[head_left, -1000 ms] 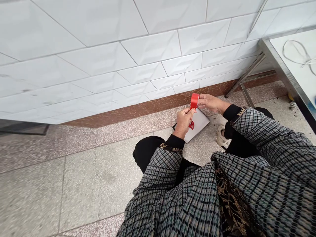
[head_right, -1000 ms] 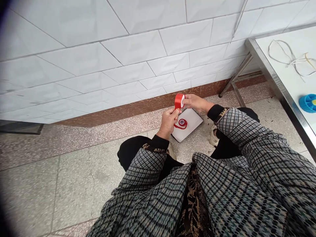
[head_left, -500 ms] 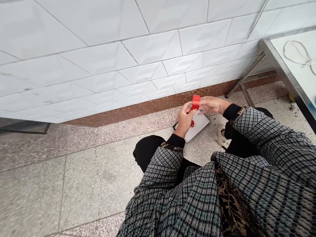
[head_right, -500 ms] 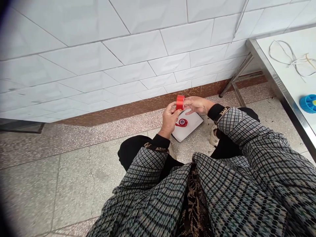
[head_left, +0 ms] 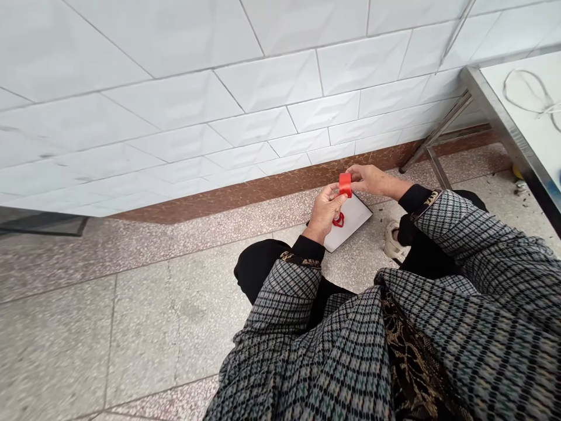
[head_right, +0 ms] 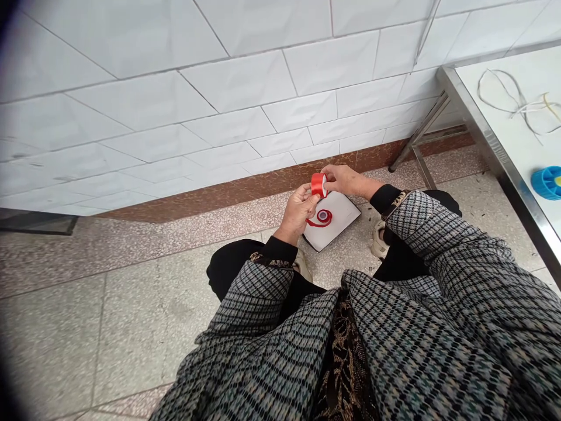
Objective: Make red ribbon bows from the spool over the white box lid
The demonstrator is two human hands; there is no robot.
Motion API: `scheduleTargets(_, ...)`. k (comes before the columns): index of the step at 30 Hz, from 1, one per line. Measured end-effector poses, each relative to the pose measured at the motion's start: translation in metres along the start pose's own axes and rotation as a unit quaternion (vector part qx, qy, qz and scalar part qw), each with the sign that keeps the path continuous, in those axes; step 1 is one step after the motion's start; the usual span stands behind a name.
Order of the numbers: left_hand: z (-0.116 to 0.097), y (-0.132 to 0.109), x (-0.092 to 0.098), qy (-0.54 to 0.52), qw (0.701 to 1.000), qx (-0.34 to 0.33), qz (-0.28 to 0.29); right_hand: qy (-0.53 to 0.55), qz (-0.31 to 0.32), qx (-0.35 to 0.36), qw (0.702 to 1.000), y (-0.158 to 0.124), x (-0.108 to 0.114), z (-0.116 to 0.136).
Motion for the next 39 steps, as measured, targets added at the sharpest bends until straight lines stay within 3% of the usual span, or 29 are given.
scheduleTargets(7, -0.001, 0.000, 0.000, -0.001, 1.000, -0.001, 0.010, -0.014, 0.000, 0.006, 1.000, -0.003, -0.004, 0.000)
scheduleTargets(15, -0.003, 0.000, -0.003, -0.011, 1.000, 0.001, 0.015, 0.061, 0.040, 0.001, 0.997, 0.000, -0.006, -0.005)
scheduleTargets(25, -0.002, -0.001, -0.003, -0.022, 0.998, 0.029, 0.053, -0.017, 0.106, 0.079, 0.991, -0.006, 0.005, 0.001)
scheduleTargets(32, -0.001, -0.002, -0.003, -0.020, 0.999, -0.005, -0.032, -0.035, -0.019, 0.037, 0.999, -0.001, 0.016, 0.001)
scheduleTargets(39, 0.000, -0.003, -0.004, 0.007, 0.999, -0.015, -0.028, -0.017, -0.062, 0.011, 0.998, 0.003, 0.022, -0.005)
Point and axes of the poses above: each hand's wrist, its own y-axis towards the middle knuckle, its own x-axis out of the back of the hand, z = x × y, the point moved 3 cm from there along y, towards the middle knuckle, and after that the axes turned 11 degrees about z, right-handed, at the moved point
